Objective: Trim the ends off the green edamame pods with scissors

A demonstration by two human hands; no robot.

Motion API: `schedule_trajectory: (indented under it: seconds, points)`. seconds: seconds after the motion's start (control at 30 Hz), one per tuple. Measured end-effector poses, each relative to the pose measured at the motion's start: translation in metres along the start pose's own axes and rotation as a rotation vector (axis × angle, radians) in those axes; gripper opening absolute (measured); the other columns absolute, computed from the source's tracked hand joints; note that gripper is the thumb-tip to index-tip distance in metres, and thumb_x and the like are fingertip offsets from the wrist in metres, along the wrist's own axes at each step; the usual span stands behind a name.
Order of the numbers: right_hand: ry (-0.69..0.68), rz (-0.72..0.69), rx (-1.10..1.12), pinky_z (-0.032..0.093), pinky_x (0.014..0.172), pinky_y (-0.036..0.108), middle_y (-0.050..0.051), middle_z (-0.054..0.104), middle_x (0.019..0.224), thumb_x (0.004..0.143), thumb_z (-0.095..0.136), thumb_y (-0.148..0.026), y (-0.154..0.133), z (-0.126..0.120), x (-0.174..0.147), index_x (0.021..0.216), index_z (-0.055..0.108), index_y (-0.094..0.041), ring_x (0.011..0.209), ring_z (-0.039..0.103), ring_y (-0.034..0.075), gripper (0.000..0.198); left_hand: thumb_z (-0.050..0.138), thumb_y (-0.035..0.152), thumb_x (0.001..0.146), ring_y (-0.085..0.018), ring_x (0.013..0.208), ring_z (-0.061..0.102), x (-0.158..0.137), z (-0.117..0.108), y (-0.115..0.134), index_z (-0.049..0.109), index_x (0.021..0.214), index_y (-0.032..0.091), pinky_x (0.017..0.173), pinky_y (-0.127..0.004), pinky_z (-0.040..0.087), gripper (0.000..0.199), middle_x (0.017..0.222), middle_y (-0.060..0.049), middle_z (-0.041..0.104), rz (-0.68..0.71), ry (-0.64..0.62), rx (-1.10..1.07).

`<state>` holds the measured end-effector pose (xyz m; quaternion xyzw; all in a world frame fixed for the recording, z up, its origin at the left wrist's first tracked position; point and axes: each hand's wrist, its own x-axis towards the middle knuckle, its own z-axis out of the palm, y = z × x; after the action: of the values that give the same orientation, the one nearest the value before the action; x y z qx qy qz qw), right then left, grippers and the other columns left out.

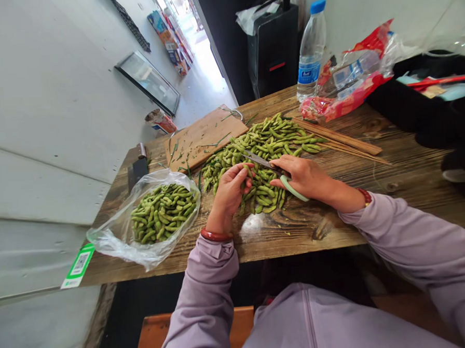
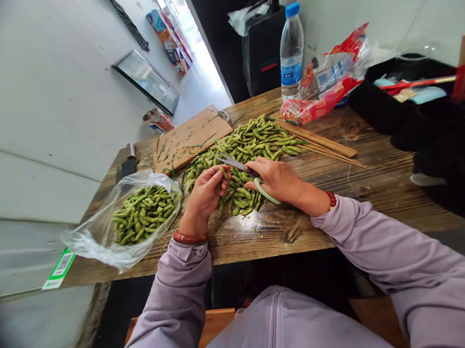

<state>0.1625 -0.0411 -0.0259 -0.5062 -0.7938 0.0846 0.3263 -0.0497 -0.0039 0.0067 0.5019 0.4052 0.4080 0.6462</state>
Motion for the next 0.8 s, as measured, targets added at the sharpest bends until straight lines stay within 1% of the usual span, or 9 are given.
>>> schedule_trajectory:
  seconds: [0.07, 0.17, 0.33, 0.43, 0.57, 0.67, 0.8]
  points:
    - [-0.007, 0.0, 0.0, 0.052, 0.077, 0.035, 0.01, 0.07, 0.104, 0.088, 0.071, -0.033, 0.0, -0.001, 0.0, 0.12, 0.065, -0.018, 0.087, 0.067, 0.025, 0.036, 0.083, 0.038, 0.072, -0.005, 0.055, 0.049, 0.0, 0.0, -0.001, 0.074, 0.091, 0.014, 0.046, -0.017, 0.033, 0.032, 0.074, 0.0, 0.06, 0.011, 0.007, 0.019]
    - [-0.024, -0.006, -0.004, 0.051, 0.074, 0.034, 0.011, 0.069, 0.104, 0.088, 0.072, -0.034, -0.001, -0.003, 0.0, 0.12, 0.065, -0.017, 0.083, 0.065, 0.023, 0.037, 0.085, 0.035, 0.07, -0.004, 0.053, 0.045, 0.0, 0.0, -0.003, 0.074, 0.085, 0.014, 0.045, -0.016, 0.029, 0.029, 0.068, 0.002, 0.057, 0.046, 0.045, 0.07]
    - [-0.068, -0.016, -0.016, 0.05, 0.072, 0.032, 0.009, 0.067, 0.108, 0.086, 0.074, -0.036, -0.004, -0.004, -0.001, 0.123, 0.063, -0.02, 0.084, 0.066, 0.022, 0.042, 0.089, 0.033, 0.066, -0.003, 0.051, 0.038, 0.0, -0.001, -0.005, 0.071, 0.079, 0.015, 0.045, -0.017, 0.026, 0.028, 0.068, 0.004, 0.057, 0.081, 0.094, 0.091]
    - [-0.086, -0.033, -0.025, 0.051, 0.074, 0.032, 0.009, 0.067, 0.108, 0.085, 0.075, -0.036, -0.004, -0.004, -0.001, 0.124, 0.063, -0.021, 0.09, 0.066, 0.024, 0.043, 0.09, 0.034, 0.065, -0.006, 0.058, 0.047, 0.0, 0.001, -0.005, 0.073, 0.078, 0.016, 0.051, -0.019, 0.034, 0.028, 0.071, 0.002, 0.063, 0.116, 0.082, 0.109]
    - [-0.102, -0.044, -0.033, 0.051, 0.074, 0.032, 0.008, 0.067, 0.107, 0.085, 0.076, -0.036, -0.005, -0.005, -0.001, 0.124, 0.062, -0.022, 0.091, 0.066, 0.024, 0.044, 0.089, 0.031, 0.064, -0.012, 0.074, 0.06, -0.001, 0.006, -0.005, 0.076, 0.079, 0.017, 0.067, -0.022, 0.046, 0.024, 0.078, -0.002, 0.07, 0.143, 0.078, 0.158]
    - [-0.118, -0.044, -0.042, 0.051, 0.074, 0.033, 0.009, 0.067, 0.107, 0.084, 0.077, -0.037, -0.007, -0.007, -0.001, 0.126, 0.062, -0.02, 0.09, 0.066, 0.025, 0.048, 0.087, 0.025, 0.066, -0.014, 0.08, 0.063, -0.001, 0.008, -0.007, 0.077, 0.078, 0.018, 0.078, -0.025, 0.049, 0.018, 0.082, -0.003, 0.073, 0.184, 0.072, 0.178]
    - [-0.13, -0.056, -0.036, 0.052, 0.076, 0.035, 0.011, 0.066, 0.109, 0.083, 0.078, -0.039, -0.009, -0.008, -0.001, 0.128, 0.061, -0.018, 0.092, 0.066, 0.026, 0.052, 0.085, 0.022, 0.068, -0.013, 0.079, 0.063, -0.001, 0.008, -0.01, 0.078, 0.077, 0.018, 0.08, -0.025, 0.049, 0.013, 0.082, -0.003, 0.073, 0.207, 0.038, 0.183]
